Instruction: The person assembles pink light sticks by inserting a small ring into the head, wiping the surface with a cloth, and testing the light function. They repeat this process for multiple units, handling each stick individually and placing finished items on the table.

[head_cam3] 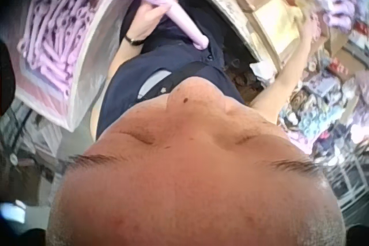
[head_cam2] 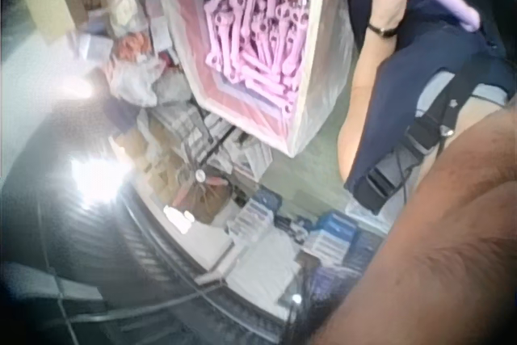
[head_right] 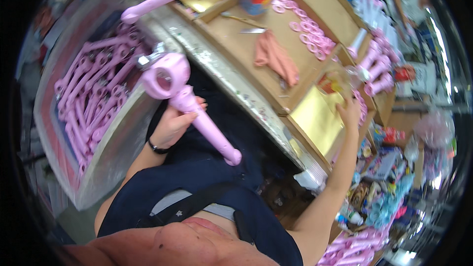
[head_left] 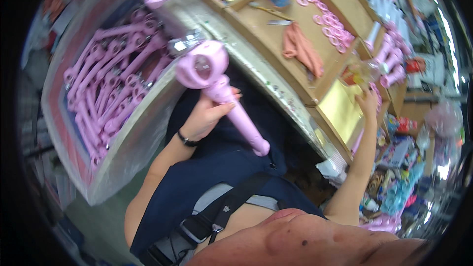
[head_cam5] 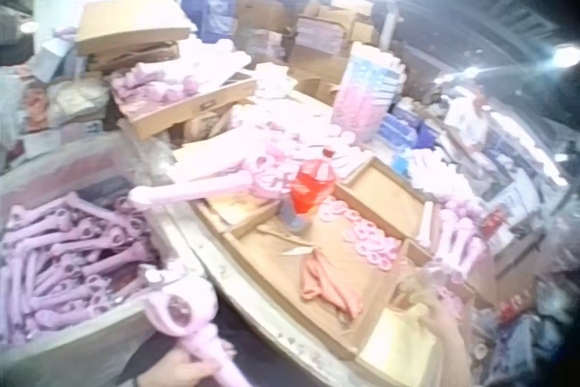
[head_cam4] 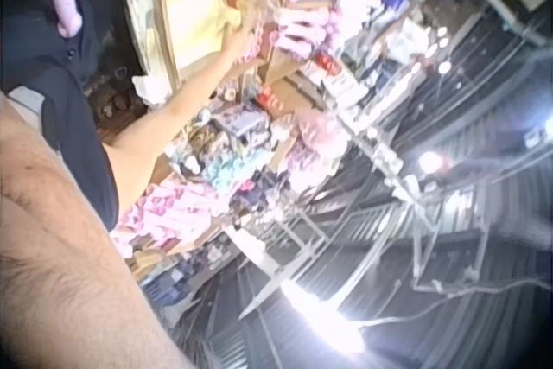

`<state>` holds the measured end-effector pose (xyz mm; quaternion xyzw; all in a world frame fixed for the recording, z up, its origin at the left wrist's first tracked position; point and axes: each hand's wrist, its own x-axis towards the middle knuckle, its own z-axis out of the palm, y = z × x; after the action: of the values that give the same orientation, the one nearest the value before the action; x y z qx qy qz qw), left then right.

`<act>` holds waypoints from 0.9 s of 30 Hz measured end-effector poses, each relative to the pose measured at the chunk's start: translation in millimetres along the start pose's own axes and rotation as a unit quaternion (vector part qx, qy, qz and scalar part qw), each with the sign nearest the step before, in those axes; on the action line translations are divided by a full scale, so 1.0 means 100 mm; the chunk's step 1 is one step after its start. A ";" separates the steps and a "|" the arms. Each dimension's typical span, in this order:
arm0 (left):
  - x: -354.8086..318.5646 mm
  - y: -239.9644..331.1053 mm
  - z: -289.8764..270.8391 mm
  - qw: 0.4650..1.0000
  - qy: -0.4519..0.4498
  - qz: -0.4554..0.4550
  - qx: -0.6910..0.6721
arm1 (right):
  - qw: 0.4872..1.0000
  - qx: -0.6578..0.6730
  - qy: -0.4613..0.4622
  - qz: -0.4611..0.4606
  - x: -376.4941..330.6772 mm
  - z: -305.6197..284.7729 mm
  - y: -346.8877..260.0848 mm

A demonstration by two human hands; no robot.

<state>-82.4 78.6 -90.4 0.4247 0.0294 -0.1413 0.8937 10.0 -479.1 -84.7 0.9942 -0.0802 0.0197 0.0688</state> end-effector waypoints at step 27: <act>0.01 -0.08 0.06 0.998 0.026 -0.063 -0.014 | 0.968 0.033 0.249 -0.020 -0.38 0.32 -0.33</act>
<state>-83.8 69.1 -92.7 0.4127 0.0820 -0.1860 0.8879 -21.1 -445.0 -122.9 0.9611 -0.0396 0.2681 0.0540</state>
